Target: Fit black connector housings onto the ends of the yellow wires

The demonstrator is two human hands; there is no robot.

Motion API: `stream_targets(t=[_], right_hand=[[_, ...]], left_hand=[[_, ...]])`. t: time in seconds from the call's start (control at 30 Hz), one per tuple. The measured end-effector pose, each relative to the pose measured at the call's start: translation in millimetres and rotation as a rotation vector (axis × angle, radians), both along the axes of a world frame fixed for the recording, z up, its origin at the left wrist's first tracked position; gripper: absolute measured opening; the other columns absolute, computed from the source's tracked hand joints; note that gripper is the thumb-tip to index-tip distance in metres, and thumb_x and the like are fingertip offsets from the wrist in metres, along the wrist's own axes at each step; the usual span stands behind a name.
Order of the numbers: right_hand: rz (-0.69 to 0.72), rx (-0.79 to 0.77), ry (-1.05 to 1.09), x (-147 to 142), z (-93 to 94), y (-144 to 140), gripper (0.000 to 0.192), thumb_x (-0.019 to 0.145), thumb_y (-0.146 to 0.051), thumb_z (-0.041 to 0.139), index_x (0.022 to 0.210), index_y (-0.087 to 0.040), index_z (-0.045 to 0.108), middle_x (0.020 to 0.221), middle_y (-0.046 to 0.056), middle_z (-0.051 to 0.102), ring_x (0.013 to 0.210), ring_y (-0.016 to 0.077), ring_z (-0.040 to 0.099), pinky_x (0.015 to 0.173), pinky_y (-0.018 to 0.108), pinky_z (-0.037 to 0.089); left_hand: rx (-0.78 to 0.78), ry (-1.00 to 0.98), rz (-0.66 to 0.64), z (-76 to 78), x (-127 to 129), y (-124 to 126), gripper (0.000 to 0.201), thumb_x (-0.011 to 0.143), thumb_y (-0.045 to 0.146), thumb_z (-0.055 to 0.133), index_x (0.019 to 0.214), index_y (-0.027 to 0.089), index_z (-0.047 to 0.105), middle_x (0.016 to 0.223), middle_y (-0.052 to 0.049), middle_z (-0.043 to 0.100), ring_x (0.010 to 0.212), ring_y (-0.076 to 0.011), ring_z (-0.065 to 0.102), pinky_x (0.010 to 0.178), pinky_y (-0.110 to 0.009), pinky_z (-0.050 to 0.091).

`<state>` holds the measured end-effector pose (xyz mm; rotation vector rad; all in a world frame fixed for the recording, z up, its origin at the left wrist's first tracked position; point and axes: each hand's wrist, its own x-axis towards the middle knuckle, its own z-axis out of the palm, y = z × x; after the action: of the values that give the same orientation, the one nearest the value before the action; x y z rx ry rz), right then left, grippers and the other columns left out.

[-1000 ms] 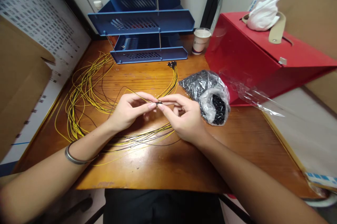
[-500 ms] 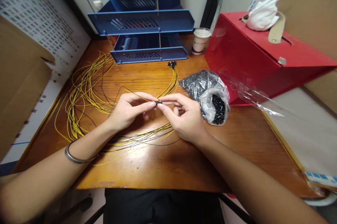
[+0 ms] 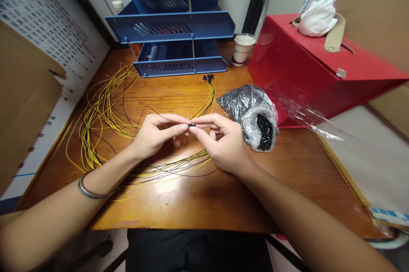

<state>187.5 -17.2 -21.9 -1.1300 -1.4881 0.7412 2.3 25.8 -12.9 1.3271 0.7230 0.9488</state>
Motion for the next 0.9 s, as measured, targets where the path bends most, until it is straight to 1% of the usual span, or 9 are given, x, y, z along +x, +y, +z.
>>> stream_targets(t=[0.1, 0.23, 0.47, 0.63, 0.77, 0.9], right_hand=[[-0.006, -0.008, 0.008, -0.2, -0.3, 0.5, 0.012, 0.084, -0.028, 0.076, 0.093, -0.020, 0.076, 0.085, 0.006, 0.079, 0.070, 0.0180, 0.075, 0.052, 0.025, 0.055], [-0.013, -0.018, 0.014, -0.7, -0.4, 1.3, 0.013, 0.083, -0.029, 0.077, 0.093, -0.020, 0.076, 0.085, 0.006, 0.079, 0.070, 0.0182, 0.074, 0.051, 0.024, 0.054], [-0.006, -0.035, 0.037, -0.1, -1.2, 0.8, 0.013, 0.083, -0.029, 0.077, 0.093, -0.020, 0.075, 0.085, 0.006, 0.079, 0.068, 0.0181, 0.074, 0.051, 0.025, 0.055], [0.016, -0.047, 0.056, -0.7, -1.2, 0.7, 0.015, 0.084, -0.031, 0.077, 0.093, -0.020, 0.075, 0.083, 0.006, 0.079, 0.065, 0.0172, 0.073, 0.053, 0.026, 0.056], [0.021, -0.045, 0.055, -1.0, 0.4, 1.7, 0.013, 0.083, -0.029, 0.078, 0.092, -0.020, 0.075, 0.082, 0.005, 0.079, 0.069, 0.0180, 0.075, 0.055, 0.026, 0.057], [0.030, -0.053, 0.060, -0.6, 0.1, 2.2, 0.014, 0.081, -0.030, 0.080, 0.092, -0.021, 0.075, 0.081, 0.004, 0.079, 0.068, 0.0179, 0.074, 0.055, 0.026, 0.057]], left_hand=[[0.012, -0.019, 0.014, 0.3, 0.4, -0.2, 0.024, 0.074, 0.032, 0.086, 0.087, 0.013, 0.082, 0.074, -0.007, 0.077, 0.050, -0.0077, 0.059, 0.048, -0.018, 0.050], [0.031, 0.009, 0.020, 0.0, -0.1, 0.2, 0.021, 0.076, 0.031, 0.085, 0.089, 0.015, 0.083, 0.075, -0.007, 0.078, 0.050, -0.0076, 0.059, 0.049, -0.018, 0.049], [0.061, 0.026, 0.020, -0.6, -0.4, 0.6, 0.024, 0.076, 0.035, 0.085, 0.089, 0.015, 0.083, 0.076, -0.008, 0.078, 0.052, -0.0091, 0.060, 0.050, -0.020, 0.049], [0.056, 0.015, 0.015, -0.2, 0.0, 0.4, 0.024, 0.075, 0.034, 0.086, 0.088, 0.014, 0.082, 0.074, -0.007, 0.077, 0.052, -0.0093, 0.060, 0.050, -0.020, 0.050], [0.046, -0.011, 0.001, 0.8, 0.7, 0.2, 0.019, 0.076, 0.030, 0.085, 0.087, 0.014, 0.082, 0.072, -0.006, 0.076, 0.051, -0.0083, 0.061, 0.049, -0.018, 0.050], [0.023, -0.015, 0.001, 1.4, 1.5, 0.0, 0.021, 0.075, 0.031, 0.085, 0.086, 0.013, 0.081, 0.069, -0.006, 0.075, 0.051, -0.0085, 0.060, 0.049, -0.018, 0.050]])
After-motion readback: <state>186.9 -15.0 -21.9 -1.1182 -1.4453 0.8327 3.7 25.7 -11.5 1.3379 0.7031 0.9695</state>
